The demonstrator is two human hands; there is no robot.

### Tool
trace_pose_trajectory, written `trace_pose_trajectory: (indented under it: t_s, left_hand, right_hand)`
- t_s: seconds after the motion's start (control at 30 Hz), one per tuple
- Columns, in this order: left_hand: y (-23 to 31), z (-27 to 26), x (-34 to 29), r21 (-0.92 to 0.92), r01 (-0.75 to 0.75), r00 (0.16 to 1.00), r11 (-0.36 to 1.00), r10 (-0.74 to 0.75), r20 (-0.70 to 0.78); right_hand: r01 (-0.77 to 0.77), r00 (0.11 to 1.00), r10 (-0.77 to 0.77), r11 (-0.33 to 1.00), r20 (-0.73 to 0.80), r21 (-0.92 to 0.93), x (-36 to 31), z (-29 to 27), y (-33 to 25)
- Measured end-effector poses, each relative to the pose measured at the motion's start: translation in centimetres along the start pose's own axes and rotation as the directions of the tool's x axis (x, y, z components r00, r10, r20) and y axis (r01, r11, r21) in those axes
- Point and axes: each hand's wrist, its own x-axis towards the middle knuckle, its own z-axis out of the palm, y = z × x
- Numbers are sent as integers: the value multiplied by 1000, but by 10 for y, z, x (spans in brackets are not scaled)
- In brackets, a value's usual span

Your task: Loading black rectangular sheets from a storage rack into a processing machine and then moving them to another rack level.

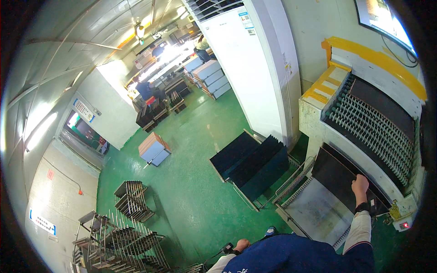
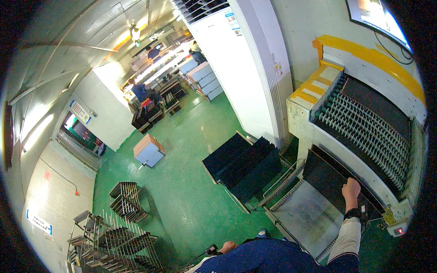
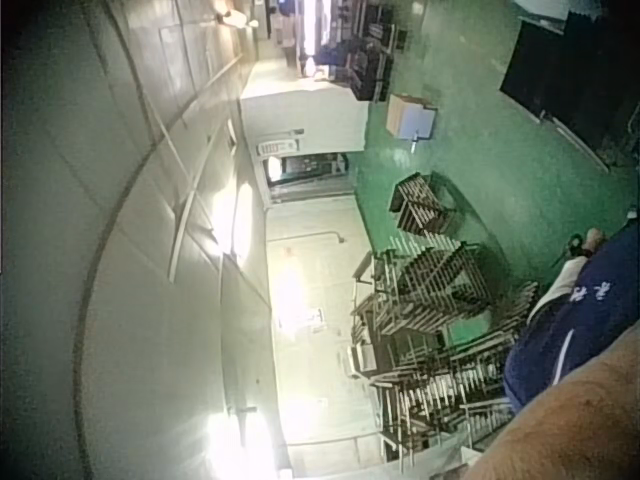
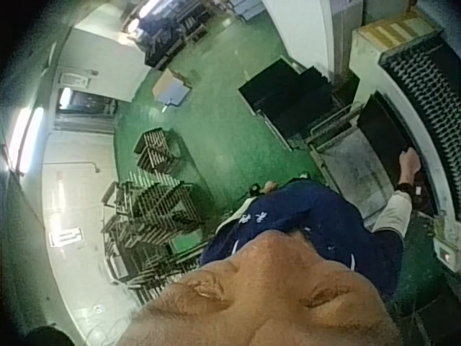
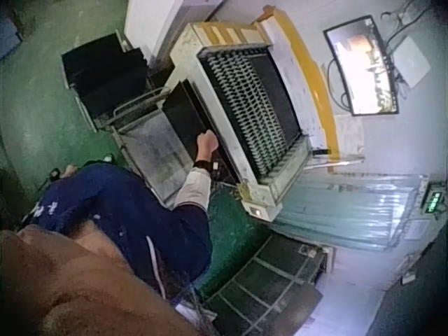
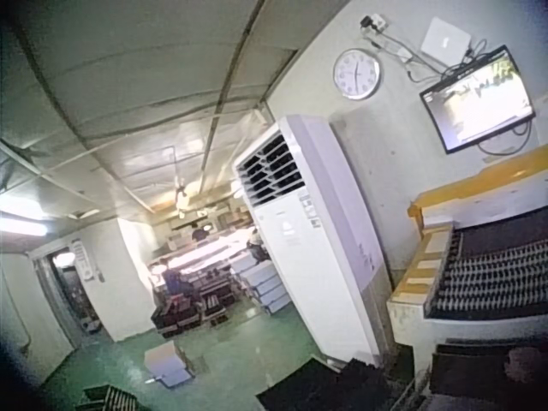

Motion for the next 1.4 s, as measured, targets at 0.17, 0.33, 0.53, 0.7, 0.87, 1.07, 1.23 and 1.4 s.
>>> trace_pose_trajectory:
  t_s: [0.17,0.33,0.53,0.7,0.87,1.07,1.23,1.4]
  left_hand:
    - [18,-16,-4,-255,273,962,928,-265,66]
    - [29,-29,-8,-604,500,840,620,-516,165]
    - [17,-15,-6,-704,437,856,560,-499,135]
    - [8,3,-2,-791,452,818,413,-545,183]
    - [17,-8,-5,-795,446,814,410,-555,171]
    - [24,-22,-10,-732,466,828,497,-536,163]
    - [-3,5,-12,-247,170,967,954,-209,-143]
    - [36,-48,2,-732,358,910,580,-394,133]
  right_hand:
    - [-10,1000,10,1000,-7,4,1,2,-1]
    - [-24,1000,24,1000,-8,1,-1,-5,-3]
    - [-18,1000,17,1000,-6,-6,1,-2,-2]
    - [-12,1000,12,1000,10,-15,3,-3,-6]
    - [-22,1000,23,999,14,-44,7,0,-2]
    - [-49,998,50,998,36,-26,3,-9,-7]
    - [19,999,-19,1000,35,-6,1,-3,-9]
    - [47,997,-48,999,-64,-7,4,-12,23]
